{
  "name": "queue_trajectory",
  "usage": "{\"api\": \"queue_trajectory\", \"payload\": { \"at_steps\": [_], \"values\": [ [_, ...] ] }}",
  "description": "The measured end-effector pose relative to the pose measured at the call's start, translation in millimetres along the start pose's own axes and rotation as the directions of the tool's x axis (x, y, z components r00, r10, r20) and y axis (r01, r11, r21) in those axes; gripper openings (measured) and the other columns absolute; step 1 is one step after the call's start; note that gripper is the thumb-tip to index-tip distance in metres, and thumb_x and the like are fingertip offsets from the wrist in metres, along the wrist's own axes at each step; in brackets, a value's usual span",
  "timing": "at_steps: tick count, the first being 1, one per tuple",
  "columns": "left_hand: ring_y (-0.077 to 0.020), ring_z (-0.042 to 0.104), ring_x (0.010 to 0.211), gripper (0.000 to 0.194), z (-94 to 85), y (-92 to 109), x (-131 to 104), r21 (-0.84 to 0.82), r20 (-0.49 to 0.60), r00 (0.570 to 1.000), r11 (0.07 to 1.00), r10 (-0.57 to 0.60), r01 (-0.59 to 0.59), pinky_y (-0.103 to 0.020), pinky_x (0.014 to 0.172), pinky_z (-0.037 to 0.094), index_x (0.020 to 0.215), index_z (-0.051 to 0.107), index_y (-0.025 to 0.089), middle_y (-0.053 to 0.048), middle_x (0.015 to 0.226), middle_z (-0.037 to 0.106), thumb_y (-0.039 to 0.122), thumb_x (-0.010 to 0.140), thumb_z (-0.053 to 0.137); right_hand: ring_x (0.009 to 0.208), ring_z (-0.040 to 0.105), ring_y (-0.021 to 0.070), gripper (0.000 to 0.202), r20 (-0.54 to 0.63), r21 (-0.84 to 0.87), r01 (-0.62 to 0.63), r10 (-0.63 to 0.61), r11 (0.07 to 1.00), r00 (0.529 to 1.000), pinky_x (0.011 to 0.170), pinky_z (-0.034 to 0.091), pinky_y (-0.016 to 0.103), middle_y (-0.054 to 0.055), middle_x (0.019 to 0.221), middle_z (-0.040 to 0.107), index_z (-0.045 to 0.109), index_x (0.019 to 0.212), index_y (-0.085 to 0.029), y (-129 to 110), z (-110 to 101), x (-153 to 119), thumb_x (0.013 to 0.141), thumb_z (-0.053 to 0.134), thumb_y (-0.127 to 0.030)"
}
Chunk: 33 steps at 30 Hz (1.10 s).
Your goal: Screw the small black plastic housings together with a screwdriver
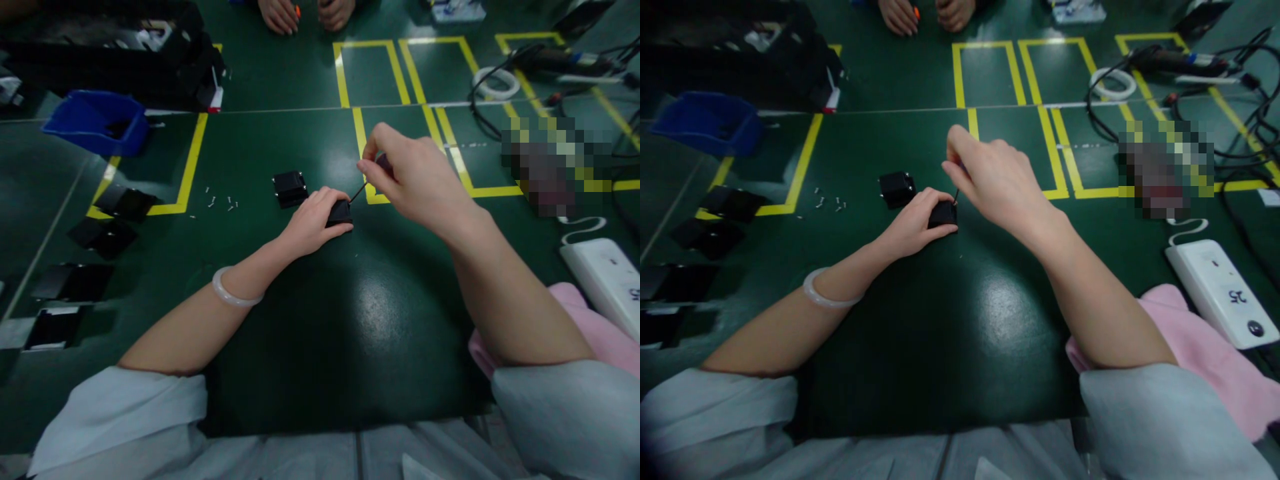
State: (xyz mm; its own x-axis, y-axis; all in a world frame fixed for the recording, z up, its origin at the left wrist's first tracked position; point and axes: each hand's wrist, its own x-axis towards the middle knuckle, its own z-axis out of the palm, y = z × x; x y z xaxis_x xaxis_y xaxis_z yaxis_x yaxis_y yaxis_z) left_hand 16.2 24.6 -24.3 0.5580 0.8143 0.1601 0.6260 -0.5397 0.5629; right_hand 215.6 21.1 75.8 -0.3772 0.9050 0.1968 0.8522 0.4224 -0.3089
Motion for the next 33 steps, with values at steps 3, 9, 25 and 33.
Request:
{"api": "queue_trajectory", "payload": {
  "at_steps": [3,9,25,33],
  "values": [
    [-0.0285,0.057,0.115,0.039,0.4,-0.7,0.3,0.001,-0.001,1.0,1.0,0.004,-0.004,-0.043,0.103,0.045,0.123,0.054,0.018,-0.012,0.121,0.06,0.036,0.09,0.067,0.085,0.067,0.0277,0.019,0.012,0.0,0.0,0.0,1.0,1.0,0.074,0.044,0.038,0.007,0.089,0.069,0.055,0.115,-0.024,-1.5,-0.7,-0.5,0.1,0.045,-0.031],
    [-0.0286,0.057,0.114,0.04,0.2,-1.2,0.9,0.006,-0.001,1.0,1.0,0.013,-0.013,-0.043,0.102,0.046,0.123,0.055,0.017,-0.012,0.122,0.06,0.036,0.09,0.068,0.083,0.067,0.0259,0.02,-0.018,0.0,0.026,-0.026,1.0,0.999,0.073,0.044,0.037,0.006,0.09,0.07,0.054,0.115,-0.024,0.1,1.7,-0.6,0.101,0.042,-0.033],
    [-0.0289,0.057,0.114,0.041,-0.2,-1.4,1.6,0.013,0.006,1.0,1.0,0.014,-0.014,-0.043,0.102,0.046,0.123,0.055,0.017,-0.012,0.122,0.06,0.037,0.09,0.068,0.084,0.067,0.0269,0.024,0.015,-0.051,0.012,-0.011,0.999,1.0,0.073,0.043,0.037,0.007,0.089,0.07,0.057,0.112,-0.023,-1.0,1.0,-0.4,0.102,0.041,-0.038],
    [-0.0288,0.057,0.114,0.04,-0.4,-1.2,1.4,0.005,0.005,1.0,1.0,0.013,-0.013,-0.043,0.102,0.046,0.123,0.055,0.017,-0.012,0.122,0.06,0.037,0.09,0.067,0.085,0.067,0.0266,0.021,-0.003,0.048,0.056,-0.056,0.997,0.998,0.076,0.045,0.038,0.007,0.094,0.071,0.056,0.114,-0.024,1.6,1.8,-1.4,0.099,0.043,-0.033]
  ]
}}
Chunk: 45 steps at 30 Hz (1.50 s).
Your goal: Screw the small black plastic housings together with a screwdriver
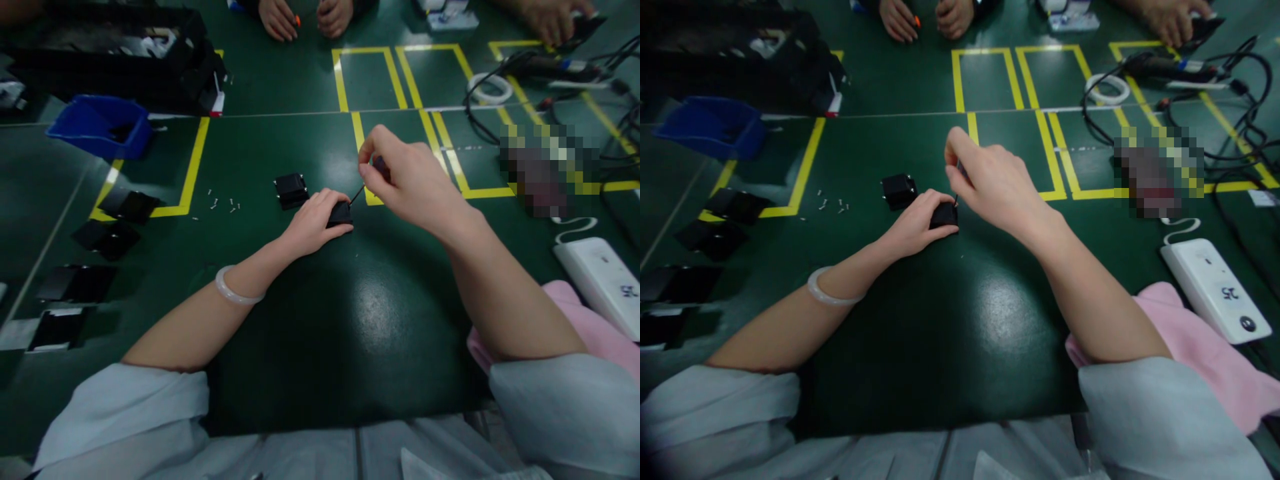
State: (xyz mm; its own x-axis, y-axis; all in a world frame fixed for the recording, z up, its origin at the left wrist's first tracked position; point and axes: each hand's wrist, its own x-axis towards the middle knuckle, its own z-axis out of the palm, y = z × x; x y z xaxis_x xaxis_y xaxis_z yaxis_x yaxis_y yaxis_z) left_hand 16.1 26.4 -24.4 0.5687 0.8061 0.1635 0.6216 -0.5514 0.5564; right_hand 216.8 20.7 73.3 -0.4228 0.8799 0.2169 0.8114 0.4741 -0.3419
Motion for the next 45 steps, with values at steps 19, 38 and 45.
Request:
{"api": "queue_trajectory", "payload": {
  "at_steps": [19,38,45],
  "values": [
    [-0.0285,0.057,0.113,0.041,0.6,-0.3,-0.7,0.004,-0.006,1.0,1.0,-0.002,0.002,-0.043,0.102,0.046,0.123,0.055,0.017,-0.012,0.122,0.06,0.037,0.09,0.068,0.083,0.067,0.0273,0.021,-0.019,0.001,0.004,-0.004,1.0,1.0,0.074,0.046,0.039,0.006,0.088,0.07,0.057,0.108,-0.025,0.9,0.6,0.6,0.1,0.044,-0.04],
    [-0.028,0.057,0.114,0.039,0.3,1.3,-1.1,0.002,-0.011,1.0,1.0,-0.008,0.008,-0.043,0.102,0.046,0.122,0.055,0.018,-0.011,0.122,0.06,0.036,0.09,0.068,0.082,0.067,0.0271,0.022,-0.006,0.008,0.01,-0.01,1.0,1.0,0.074,0.046,0.039,0.007,0.09,0.069,0.054,0.116,-0.025,-0.5,0.2,-0.4,0.1,0.044,-0.036],
    [-0.0283,0.058,0.115,0.039,1.1,0.2,-0.5,-0.004,-0.011,1.0,1.0,-0.008,0.008,-0.043,0.103,0.046,0.122,0.054,0.019,-0.011,0.121,0.06,0.036,0.089,0.068,0.081,0.067,0.0269,0.026,-0.03,-0.024,0.006,-0.007,1.0,1.0,0.075,0.047,0.039,0.006,0.088,0.069,0.056,0.114,-0.025,0.3,1.8,0.3,0.102,0.039,-0.042]
  ]
}}
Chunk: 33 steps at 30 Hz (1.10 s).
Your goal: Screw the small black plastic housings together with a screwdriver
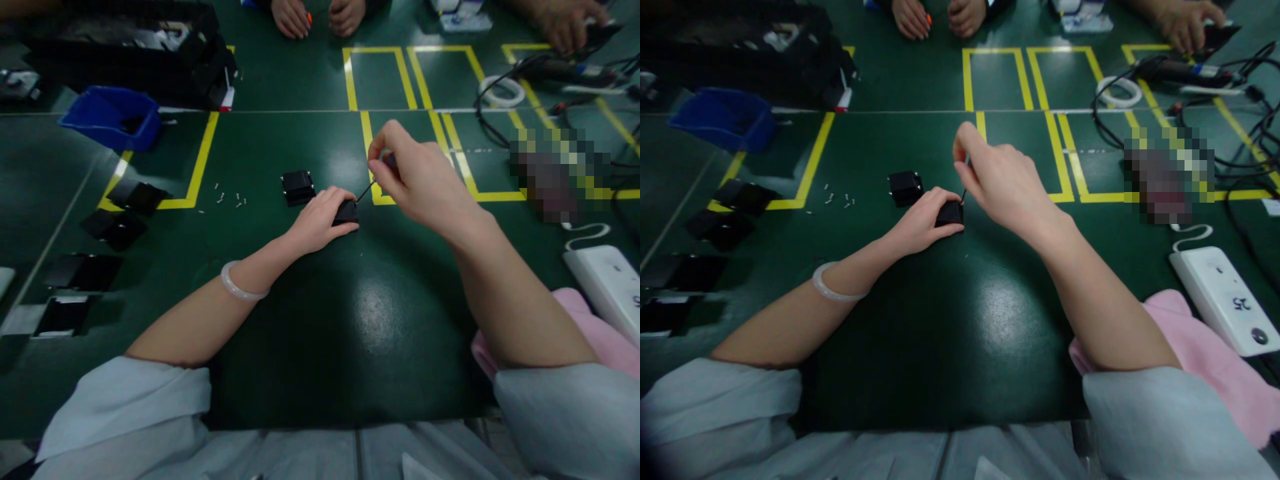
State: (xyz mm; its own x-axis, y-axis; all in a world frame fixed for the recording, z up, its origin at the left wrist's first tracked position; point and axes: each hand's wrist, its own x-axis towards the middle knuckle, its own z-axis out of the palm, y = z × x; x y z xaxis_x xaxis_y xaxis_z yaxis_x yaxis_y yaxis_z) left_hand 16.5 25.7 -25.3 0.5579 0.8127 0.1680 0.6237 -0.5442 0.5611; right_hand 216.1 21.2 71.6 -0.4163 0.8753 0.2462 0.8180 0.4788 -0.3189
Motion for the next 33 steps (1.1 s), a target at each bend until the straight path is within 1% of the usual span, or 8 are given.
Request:
{"api": "queue_trajectory", "payload": {
  "at_steps": [4,10,12,16,23,26,29,33],
  "values": [
    [-0.0282,0.058,0.114,0.04,0.2,-0.5,-0.2,0.003,0.0,1.0,1.0,0.004,-0.004,-0.043,0.103,0.046,0.122,0.054,0.019,-0.011,0.122,0.06,0.036,0.09,0.068,0.078,0.065,0.0251,0.027,-0.005,0.023,0.003,-0.003,1.0,1.0,0.074,0.047,0.038,0.005,0.086,0.068,0.055,0.117,-0.026,-0.3,-0.3,-1.2,0.103,0.039,-0.042],
    [-0.0282,0.057,0.114,0.039,0.6,-1.6,-0.3,-0.001,-0.006,1.0,1.0,0.012,-0.012,-0.043,0.102,0.046,0.122,0.054,0.018,-0.011,0.122,0.06,0.037,0.09,0.068,0.079,0.065,0.0253,0.03,-0.015,-0.012,0.007,-0.007,1.0,1.0,0.073,0.045,0.036,0.006,0.084,0.067,0.058,0.11,-0.025,-0.6,-0.2,-0.4,0.103,0.038,-0.047],
    [-0.0282,0.057,0.114,0.039,0.3,-1.7,-0.3,0.0,-0.002,1.0,1.0,0.007,-0.007,-0.043,0.102,0.046,0.122,0.054,0.019,-0.011,0.122,0.06,0.037,0.09,0.068,0.078,0.065,0.025,0.028,-0.017,-0.036,0.001,-0.002,0.999,1.0,0.071,0.044,0.035,0.005,0.083,0.067,0.058,0.111,-0.025,-0.9,-0.3,-0.3,0.103,0.037,-0.042],
    [-0.0284,0.057,0.114,0.04,-0.6,-1.0,-0.4,0.006,0.003,1.0,1.0,0.006,-0.006,-0.043,0.102,0.046,0.123,0.054,0.018,-0.012,0.121,0.06,0.037,0.09,0.068,0.079,0.066,0.0265,0.027,-0.009,-0.066,-0.005,0.005,0.998,1.0,0.069,0.042,0.036,0.006,0.089,0.069,0.054,0.119,-0.024,-0.8,-0.9,-0.5,0.102,0.036,-0.033],
    [-0.0289,0.058,0.115,0.041,0.3,-1.9,-0.2,0.008,-0.001,1.0,1.0,0.012,-0.012,-0.043,0.103,0.046,0.123,0.055,0.016,-0.013,0.122,0.06,0.037,0.09,0.068,0.086,0.067,0.0279,0.03,0.008,-0.026,-0.006,0.006,1.0,1.0,0.077,0.047,0.039,0.008,0.091,0.07,0.059,0.11,-0.024,0.1,-1.6,-0.6,0.103,0.039,-0.046],
    [-0.0284,0.057,0.116,0.041,1.0,-2.4,0.1,0.011,0.001,1.0,1.0,0.008,-0.008,-0.043,0.103,0.046,0.123,0.055,0.017,-0.012,0.123,0.06,0.037,0.09,0.068,0.085,0.068,0.0283,0.027,0.018,-0.033,-0.025,0.025,0.999,1.0,0.077,0.046,0.039,0.008,0.09,0.07,0.058,0.113,-0.024,-1.7,-2.6,-1.5,0.103,0.038,-0.041],
    [-0.0283,0.058,0.116,0.04,0.5,-1.7,0.3,0.009,0.005,1.0,1.0,0.001,-0.001,-0.043,0.103,0.046,0.123,0.055,0.017,-0.012,0.123,0.06,0.036,0.09,0.068,0.083,0.067,0.027,0.026,0.031,-0.021,-0.013,0.013,1.0,0.999,0.076,0.045,0.038,0.007,0.091,0.07,0.055,0.119,-0.025,-2.4,-3.7,-1.5,0.102,0.038,-0.035],
    [-0.0285,0.057,0.115,0.04,-0.6,-0.5,0.2,0.008,0.005,1.0,1.0,0.001,-0.001,-0.043,0.103,0.046,0.123,0.055,0.017,-0.012,0.124,0.06,0.037,0.09,0.067,0.082,0.066,0.0262,0.025,0.036,-0.035,-0.003,0.004,0.999,0.999,0.073,0.044,0.036,0.007,0.09,0.07,0.057,0.115,-0.024,-1.1,-3.7,0.1,0.102,0.041,-0.038]
  ]
}}
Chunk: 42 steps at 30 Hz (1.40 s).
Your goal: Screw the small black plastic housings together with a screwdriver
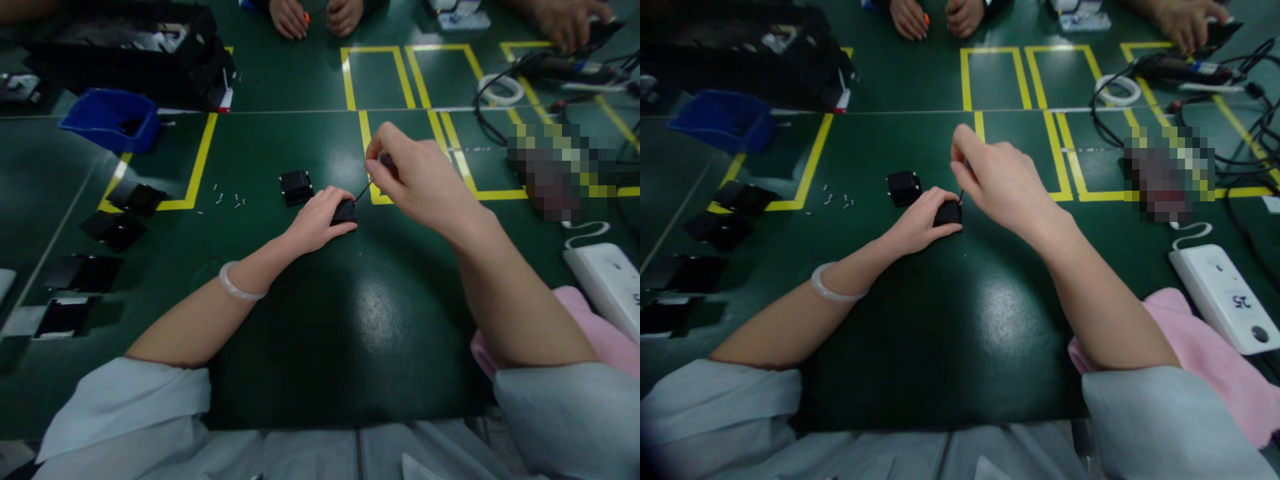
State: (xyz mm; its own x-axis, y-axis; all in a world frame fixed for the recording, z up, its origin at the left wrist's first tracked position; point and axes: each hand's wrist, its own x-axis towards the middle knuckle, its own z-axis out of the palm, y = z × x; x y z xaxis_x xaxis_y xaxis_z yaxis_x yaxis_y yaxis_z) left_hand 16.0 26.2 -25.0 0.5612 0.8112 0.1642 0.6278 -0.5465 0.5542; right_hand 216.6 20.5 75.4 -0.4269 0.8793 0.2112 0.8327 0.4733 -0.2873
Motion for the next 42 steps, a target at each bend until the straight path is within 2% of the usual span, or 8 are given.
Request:
{"api": "queue_trajectory", "payload": {
  "at_steps": [8,13,16,19,24,30,36,42],
  "values": [
    [-0.0286,0.058,0.116,0.04,-0.3,-0.4,-0.7,-0.003,0.0,1.0,1.0,0.006,-0.006,-0.043,0.103,0.046,0.123,0.054,0.017,-0.012,0.123,0.06,0.037,0.09,0.067,0.081,0.066,0.0268,0.026,0.007,-0.008,-0.007,0.007,1.0,1.0,0.073,0.044,0.038,0.007,0.089,0.07,0.056,0.119,-0.024,-3.7,-1.6,-1.6,0.101,0.039,-0.033],
    [-0.0288,0.057,0.115,0.041,-0.4,-0.7,-1.0,-0.002,0.0,1.0,1.0,0.008,-0.008,-0.043,0.103,0.046,0.124,0.054,0.017,-0.012,0.124,0.06,0.038,0.091,0.067,0.087,0.068,0.0297,0.026,0.004,-0.047,-0.007,0.007,0.999,1.0,0.076,0.045,0.04,0.009,0.091,0.071,0.061,0.11,-0.023,-3.7,-1.3,-2.0,0.101,0.042,-0.04],
    [-0.0289,0.058,0.115,0.041,-0.4,-0.5,-1.0,0.002,0.001,1.0,1.0,0.003,-0.003,-0.043,0.102,0.046,0.124,0.054,0.016,-0.012,0.124,0.06,0.037,0.09,0.068,0.088,0.068,0.0305,0.026,0.018,-0.048,-0.019,0.02,0.999,1.0,0.077,0.045,0.04,0.009,0.092,0.071,0.059,0.116,-0.024,-4.1,-1.6,-2.0,0.101,0.041,-0.035],
    [-0.0286,0.058,0.114,0.042,-0.3,-0.4,-0.7,0.006,0.0,1.0,1.0,-0.001,0.001,-0.043,0.102,0.046,0.124,0.054,0.016,-0.012,0.123,0.06,0.037,0.09,0.068,0.086,0.068,0.03,0.029,0.032,-0.04,-0.008,0.009,0.999,0.999,0.076,0.045,0.04,0.009,0.093,0.072,0.057,0.122,-0.024,-5.0,-2.6,-1.8,0.1,0.041,-0.032],
    [-0.0288,0.057,0.114,0.042,-0.5,0.0,-0.5,0.005,0.001,1.0,1.0,0.002,-0.002,-0.043,0.101,0.046,0.123,0.055,0.016,-0.013,0.123,0.06,0.038,0.09,0.068,0.088,0.068,0.0297,0.026,0.042,-0.066,-0.03,0.033,0.997,0.999,0.076,0.045,0.039,0.009,0.088,0.071,0.063,0.109,-0.023,-7.3,-4.3,-1.7,0.101,0.044,-0.039],
    [-0.0287,0.057,0.115,0.041,-0.8,0.3,-0.8,0.004,0.005,1.0,1.0,-0.006,0.006,-0.043,0.102,0.046,0.123,0.055,0.017,-0.012,0.123,0.06,0.038,0.091,0.067,0.09,0.068,0.03,0.03,0.053,-0.045,-0.026,0.028,0.999,0.998,0.076,0.043,0.039,0.01,0.096,0.072,0.058,0.123,-0.023,-7.3,-5.1,-2.2,0.101,0.039,-0.032],
    [-0.0291,0.058,0.115,0.041,-0.8,0.2,-0.8,0.0,-0.002,1.0,1.0,0.0,0.0,-0.044,0.103,0.046,0.123,0.055,0.017,-0.012,0.123,0.06,0.039,0.09,0.068,0.092,0.068,0.0309,0.027,0.042,-0.045,-0.034,0.036,0.998,0.998,0.079,0.044,0.04,0.009,0.092,0.071,0.062,0.11,-0.023,-6.2,-3.2,-1.9,0.101,0.043,-0.04],
    [-0.0292,0.058,0.116,0.041,-1.0,0.4,-0.9,-0.004,0.0,1.0,1.0,-0.004,0.004,-0.044,0.103,0.047,0.123,0.055,0.017,-0.013,0.124,0.06,0.037,0.09,0.068,0.085,0.066,0.0277,0.027,0.018,-0.022,0.003,-0.003,1.0,1.0,0.074,0.044,0.038,0.008,0.093,0.072,0.059,0.118,-0.025,-4.8,-2.4,-2.5,0.101,0.04,-0.036]
  ]
}}
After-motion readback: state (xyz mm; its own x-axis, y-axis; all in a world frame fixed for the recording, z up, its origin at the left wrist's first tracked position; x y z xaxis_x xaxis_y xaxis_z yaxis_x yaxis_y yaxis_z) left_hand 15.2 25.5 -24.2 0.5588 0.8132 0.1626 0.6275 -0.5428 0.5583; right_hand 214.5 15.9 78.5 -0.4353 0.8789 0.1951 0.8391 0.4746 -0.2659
